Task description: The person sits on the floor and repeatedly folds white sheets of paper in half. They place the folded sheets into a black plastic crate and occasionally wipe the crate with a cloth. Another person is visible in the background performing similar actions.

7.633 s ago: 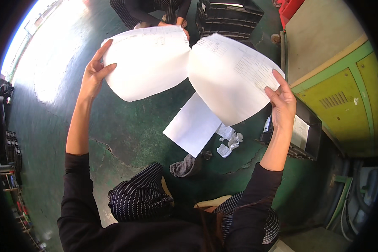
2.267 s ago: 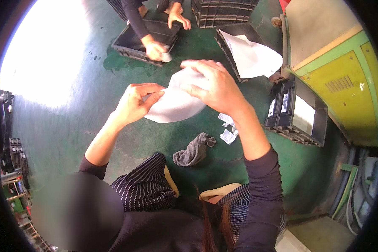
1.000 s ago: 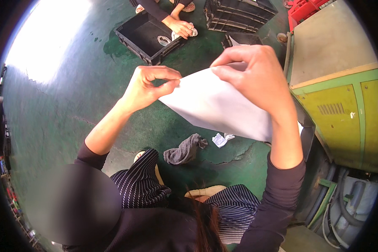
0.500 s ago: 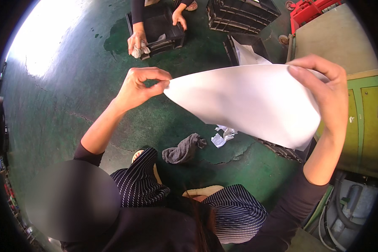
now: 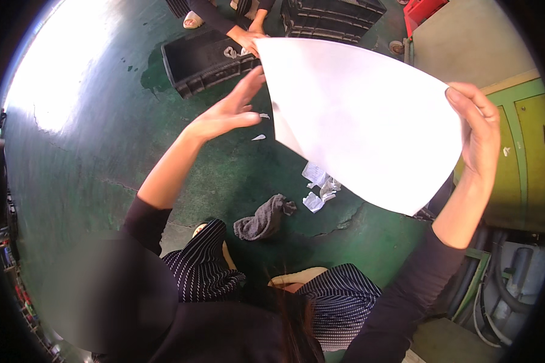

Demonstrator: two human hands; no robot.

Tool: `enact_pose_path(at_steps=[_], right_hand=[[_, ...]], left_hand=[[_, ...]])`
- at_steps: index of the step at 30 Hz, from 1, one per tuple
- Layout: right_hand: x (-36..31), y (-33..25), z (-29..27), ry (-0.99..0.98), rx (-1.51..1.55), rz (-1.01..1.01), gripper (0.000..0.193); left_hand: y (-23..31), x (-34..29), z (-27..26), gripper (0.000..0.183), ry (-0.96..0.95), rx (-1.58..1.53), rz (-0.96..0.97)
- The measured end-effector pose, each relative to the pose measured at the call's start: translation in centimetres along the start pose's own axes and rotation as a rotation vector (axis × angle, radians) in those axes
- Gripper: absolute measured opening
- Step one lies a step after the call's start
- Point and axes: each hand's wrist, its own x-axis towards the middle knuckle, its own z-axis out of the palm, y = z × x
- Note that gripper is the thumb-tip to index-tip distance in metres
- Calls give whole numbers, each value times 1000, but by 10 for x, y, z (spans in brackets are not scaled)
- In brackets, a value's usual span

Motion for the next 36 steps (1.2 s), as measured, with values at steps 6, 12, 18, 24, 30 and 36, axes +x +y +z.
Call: enact_pose_path(at_steps=[6, 12, 18, 24, 30, 36], right_hand=[[2, 96, 15, 367, -770, 147, 40], [-78, 52, 206, -32, -608, -316, 54], [-90, 80, 249, 233, -707, -373, 18], [-78, 81, 237, 166, 38, 227, 14], [-76, 92, 233, 54, 395, 223, 25], [-71, 75, 226, 30, 517, 350, 39]], left_hand=[[19, 21, 5, 23, -260, -73, -487], [32, 12, 13, 21, -54, 177, -489], [37, 9, 22, 32, -17, 258, -502], [52, -20, 28, 62, -45, 145, -516], [56, -50, 38, 47, -182, 31, -402], [54, -57, 35, 41, -201, -102, -355]])
